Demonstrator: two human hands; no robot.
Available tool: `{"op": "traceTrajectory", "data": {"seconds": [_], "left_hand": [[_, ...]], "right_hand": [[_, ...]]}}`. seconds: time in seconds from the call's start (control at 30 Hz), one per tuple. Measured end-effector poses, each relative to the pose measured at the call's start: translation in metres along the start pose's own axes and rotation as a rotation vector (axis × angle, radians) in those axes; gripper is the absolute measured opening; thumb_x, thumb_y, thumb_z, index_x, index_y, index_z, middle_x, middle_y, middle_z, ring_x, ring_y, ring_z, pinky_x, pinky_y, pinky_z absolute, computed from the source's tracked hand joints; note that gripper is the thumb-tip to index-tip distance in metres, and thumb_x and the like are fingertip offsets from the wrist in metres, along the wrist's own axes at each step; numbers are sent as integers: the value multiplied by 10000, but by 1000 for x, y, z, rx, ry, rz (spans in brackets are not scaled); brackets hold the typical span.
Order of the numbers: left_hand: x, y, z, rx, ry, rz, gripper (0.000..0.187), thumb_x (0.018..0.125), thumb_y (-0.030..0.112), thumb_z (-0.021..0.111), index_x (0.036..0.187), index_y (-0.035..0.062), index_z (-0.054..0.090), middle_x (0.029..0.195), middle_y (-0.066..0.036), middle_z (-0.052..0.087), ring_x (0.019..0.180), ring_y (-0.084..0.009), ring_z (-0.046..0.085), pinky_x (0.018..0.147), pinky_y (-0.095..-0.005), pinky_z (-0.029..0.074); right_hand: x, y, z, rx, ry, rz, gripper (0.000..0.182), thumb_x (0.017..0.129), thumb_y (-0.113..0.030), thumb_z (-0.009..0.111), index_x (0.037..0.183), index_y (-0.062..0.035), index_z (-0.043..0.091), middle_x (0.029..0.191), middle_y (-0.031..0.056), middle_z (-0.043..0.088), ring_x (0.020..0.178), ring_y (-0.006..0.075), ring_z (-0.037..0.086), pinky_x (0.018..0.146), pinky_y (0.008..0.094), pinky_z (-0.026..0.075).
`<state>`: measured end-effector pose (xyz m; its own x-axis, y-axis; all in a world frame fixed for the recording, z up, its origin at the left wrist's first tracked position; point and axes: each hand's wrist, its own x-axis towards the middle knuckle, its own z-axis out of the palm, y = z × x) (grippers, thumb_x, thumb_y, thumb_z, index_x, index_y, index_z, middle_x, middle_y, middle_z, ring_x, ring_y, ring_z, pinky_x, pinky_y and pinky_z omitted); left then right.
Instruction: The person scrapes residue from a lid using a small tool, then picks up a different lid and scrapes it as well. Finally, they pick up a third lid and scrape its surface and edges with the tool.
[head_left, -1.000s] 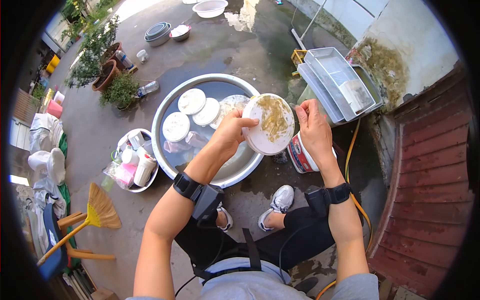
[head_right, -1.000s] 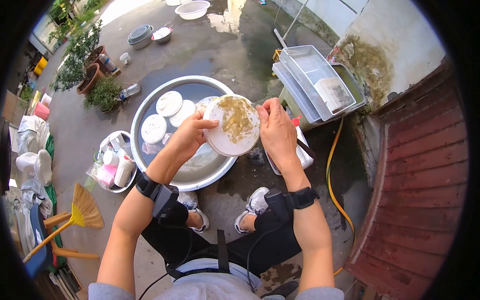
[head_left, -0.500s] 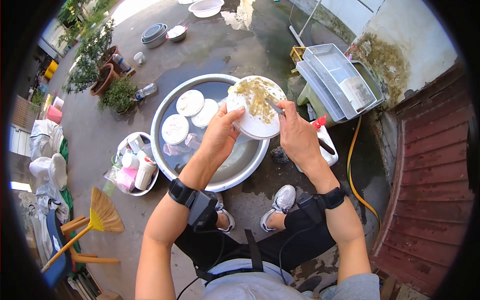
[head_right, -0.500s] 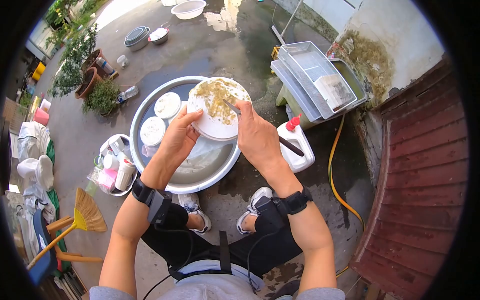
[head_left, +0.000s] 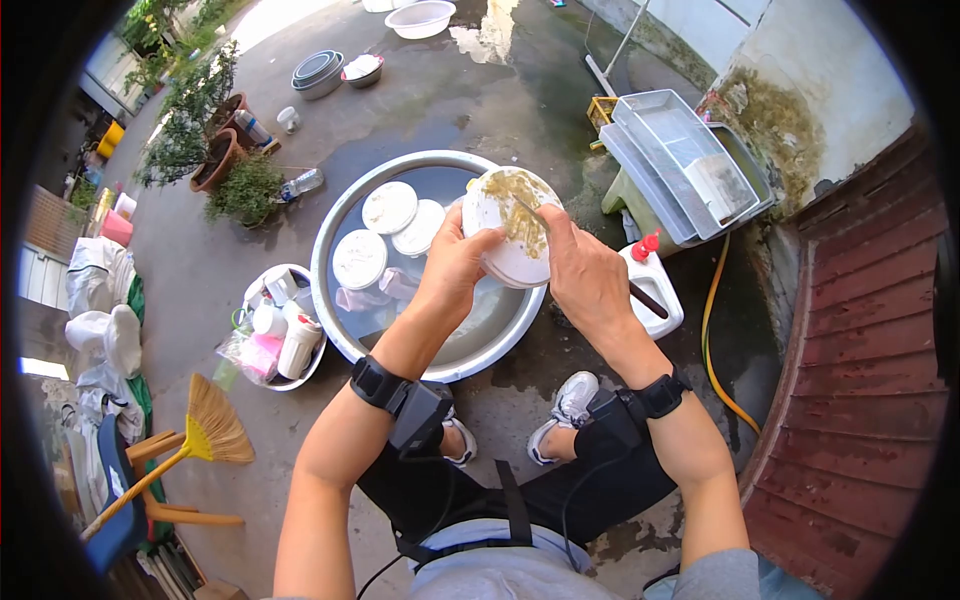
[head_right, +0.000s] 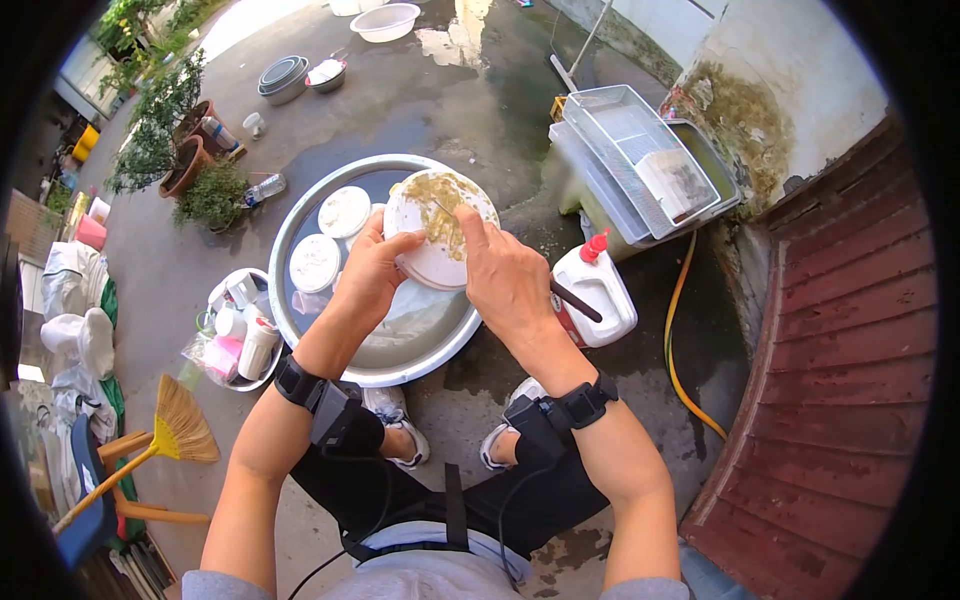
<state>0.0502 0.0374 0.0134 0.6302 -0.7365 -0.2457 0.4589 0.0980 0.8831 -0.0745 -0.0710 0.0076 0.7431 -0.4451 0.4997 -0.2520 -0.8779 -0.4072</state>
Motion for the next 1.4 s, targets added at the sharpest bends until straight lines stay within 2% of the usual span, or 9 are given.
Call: {"op": "traceTrajectory", "data": {"seconds": [0.23,0.3,0.43,0.53,0.63,0.7,1.0,1.27,1.4], "left_hand": [[1,-2,-3,20,-43,33,442,859,4,560,1287,41,453,1162,-82,603,1031,-172,616,851,-314,522],[1,-1,-1,-14,-65,36,436,864,11,558,1286,40,453,1164,-81,603,1034,-169,615,858,-312,519],[1,-1,1,-46,-98,29,422,881,32,562,1289,40,453,1172,-77,602,1039,-161,613,869,-309,517],[-4,1,4,-24,-139,51,411,898,54,568,1292,41,454,1180,-76,602,1044,-155,611,872,-310,517],[-2,2,5,-29,-97,41,404,913,74,572,1298,37,454,1186,-77,603,1046,-149,610,872,-307,516],[-1,0,2,-28,-99,50,405,916,79,572,1300,34,453,1186,-79,604,1047,-147,609,874,-305,514],[-8,-3,3,7,-112,49,418,904,63,586,1301,25,463,1178,-78,609,1046,-143,605,886,-302,503],[-9,-4,9,25,-133,35,402,923,92,574,1299,31,445,1196,-73,600,1065,-147,611,888,-305,517],[-7,-8,16,-25,-92,15,395,903,25,557,1286,4,465,1179,-101,606,1049,-164,602,909,-318,493]], "right_hand": [[-1,-2,0,24,-7,-105,332,872,-64,577,1189,-164,592,898,81,598,797,280,649,624,392,525],[0,-6,-2,-5,14,-196,487,796,-20,574,1256,-180,583,914,48,572,811,238,651,627,352,551],[3,-5,-1,-19,68,-205,449,855,-43,590,1274,-205,578,912,66,586,793,268,647,641,374,531],[5,-6,-4,-54,117,-90,453,833,-38,606,1255,-201,593,911,59,588,801,261,648,645,374,530],[3,-6,-5,-52,126,-136,467,809,-30,617,1244,-203,611,912,53,591,764,252,649,629,368,531],[2,-7,-6,-78,89,-232,506,775,-21,584,1246,-202,617,905,38,567,742,212,647,595,323,538],[2,5,0,-136,134,-205,560,729,9,600,1244,-209,621,864,35,531,638,196,633,541,323,528],[1,6,2,-168,137,-171,519,754,-13,589,1235,-206,623,833,38,505,622,188,628,519,318,525],[0,11,3,-195,134,-138,488,778,-41,582,1237,-202,619,832,39,503,624,191,632,513,320,525]]}}
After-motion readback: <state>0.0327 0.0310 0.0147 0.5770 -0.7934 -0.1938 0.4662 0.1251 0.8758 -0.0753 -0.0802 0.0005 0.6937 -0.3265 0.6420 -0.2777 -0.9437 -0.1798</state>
